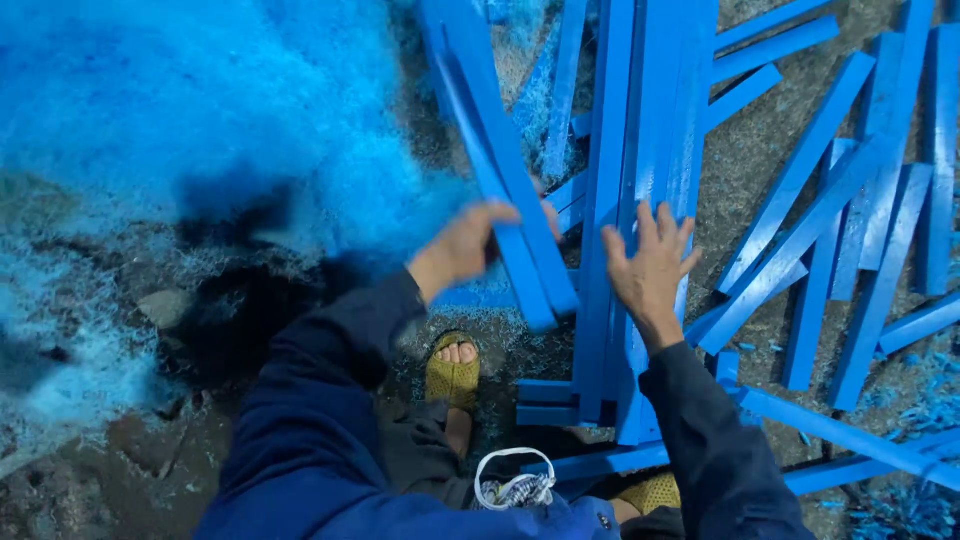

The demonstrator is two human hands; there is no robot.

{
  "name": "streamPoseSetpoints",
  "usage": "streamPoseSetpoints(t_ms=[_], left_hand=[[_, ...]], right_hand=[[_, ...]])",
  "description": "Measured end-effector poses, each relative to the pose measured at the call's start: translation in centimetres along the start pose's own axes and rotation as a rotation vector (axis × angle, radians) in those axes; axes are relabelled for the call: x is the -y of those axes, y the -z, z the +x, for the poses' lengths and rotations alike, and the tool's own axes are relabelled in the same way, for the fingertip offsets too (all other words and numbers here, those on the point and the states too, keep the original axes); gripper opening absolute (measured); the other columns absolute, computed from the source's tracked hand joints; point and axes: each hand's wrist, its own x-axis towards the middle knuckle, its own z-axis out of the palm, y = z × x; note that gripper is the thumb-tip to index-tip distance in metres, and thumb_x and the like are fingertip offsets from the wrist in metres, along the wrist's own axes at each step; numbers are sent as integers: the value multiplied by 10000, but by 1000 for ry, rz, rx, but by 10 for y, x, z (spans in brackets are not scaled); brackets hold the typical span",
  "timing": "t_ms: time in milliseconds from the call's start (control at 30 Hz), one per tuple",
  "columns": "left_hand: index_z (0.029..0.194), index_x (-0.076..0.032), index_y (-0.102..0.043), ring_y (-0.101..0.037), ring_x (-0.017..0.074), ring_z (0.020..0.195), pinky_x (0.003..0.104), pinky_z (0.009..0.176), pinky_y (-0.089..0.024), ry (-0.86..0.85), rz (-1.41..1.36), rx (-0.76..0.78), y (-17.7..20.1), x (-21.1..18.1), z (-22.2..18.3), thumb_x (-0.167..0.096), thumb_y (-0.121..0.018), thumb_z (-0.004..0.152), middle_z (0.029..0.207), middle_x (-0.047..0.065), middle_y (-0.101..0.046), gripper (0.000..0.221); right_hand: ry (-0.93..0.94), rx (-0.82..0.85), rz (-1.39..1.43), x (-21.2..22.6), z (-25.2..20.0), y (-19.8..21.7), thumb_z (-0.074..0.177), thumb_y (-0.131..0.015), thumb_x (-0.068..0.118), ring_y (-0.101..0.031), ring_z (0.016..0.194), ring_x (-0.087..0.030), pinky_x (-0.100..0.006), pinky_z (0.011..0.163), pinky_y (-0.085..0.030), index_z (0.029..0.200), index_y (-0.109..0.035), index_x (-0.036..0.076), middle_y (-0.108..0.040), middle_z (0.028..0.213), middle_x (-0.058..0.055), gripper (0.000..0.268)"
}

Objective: The recorder picks up scattered blue plastic strips from the factory floor and places them into a large collection bag.

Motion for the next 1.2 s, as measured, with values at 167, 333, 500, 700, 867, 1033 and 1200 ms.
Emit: streamPoseSetpoints(t_ms=[167, 333, 500, 700, 867, 1033, 1200], left_hand=[[1316, -30, -618, -696, 256, 1119, 444, 952, -560, 314, 278, 159, 41, 177, -30, -208, -703, 990, 1214, 127, -715, 380], [1345, -39, -600, -663, 229, 867, 439, 760, -609, 807, 257, 61, -46, 172, -51, -291, -662, 994, 1068, 57, -703, 437], [1489, -18, -597, -683, 206, 1109, 311, 885, -568, 352, 325, 241, 3, 173, -41, -273, -670, 1055, 1203, 121, -760, 509], [1270, -93, -624, -705, 165, 1007, 332, 675, -626, 288, 561, -160, 5, 131, 3, -302, -656, 921, 1064, 16, -741, 408], [1148, -67, -670, -737, 185, 833, 355, 555, -613, 207, 763, -241, 6, 108, 33, -372, -649, 909, 954, 57, -752, 388], [1086, -43, -673, -717, 252, 798, 411, 671, -576, 247, 1342, -267, 35, 67, 58, -596, -759, 879, 865, 103, -708, 598], [1486, -25, -393, -501, 474, 1240, 576, 989, -448, -302, 1673, -941, 124, 3, 103, -520, -794, 860, 1404, 271, -439, 893]], right_hand=[[-52, 251, 537, 40, -30, 28, 969, -643, 490, -670, 1138, -336, -433, 959, -519, 1325, -645, 61, -700, 1212, -181, 557], [-167, 648, 323, -2, -53, 32, 850, -743, 513, -733, 834, -308, -452, 746, -557, 1107, -735, -1, -748, 907, -179, 575], [-306, 372, 322, -90, -78, 90, 823, -816, 413, -669, 622, -132, -311, 558, -526, 1155, -692, 1, -735, 789, -70, 544], [-360, 205, 541, -130, -106, 112, 931, -762, 414, -583, 629, -112, -301, 539, -447, 969, -731, -19, -669, 762, -76, 436], [-529, 112, 613, -86, -94, 102, 944, -749, 421, -599, 572, -132, -309, 513, -466, 948, -699, -15, -658, 722, -75, 439], [-433, 96, 540, -44, -58, 78, 960, -747, 389, -671, 657, -200, -362, 588, -525, 980, -670, -65, -693, 778, -135, 462], [217, -163, 113, -49, -43, -7, 872, -818, 450, -447, 1345, -510, -530, 1107, -399, 1493, -354, -173, -464, 1444, -408, 995]])
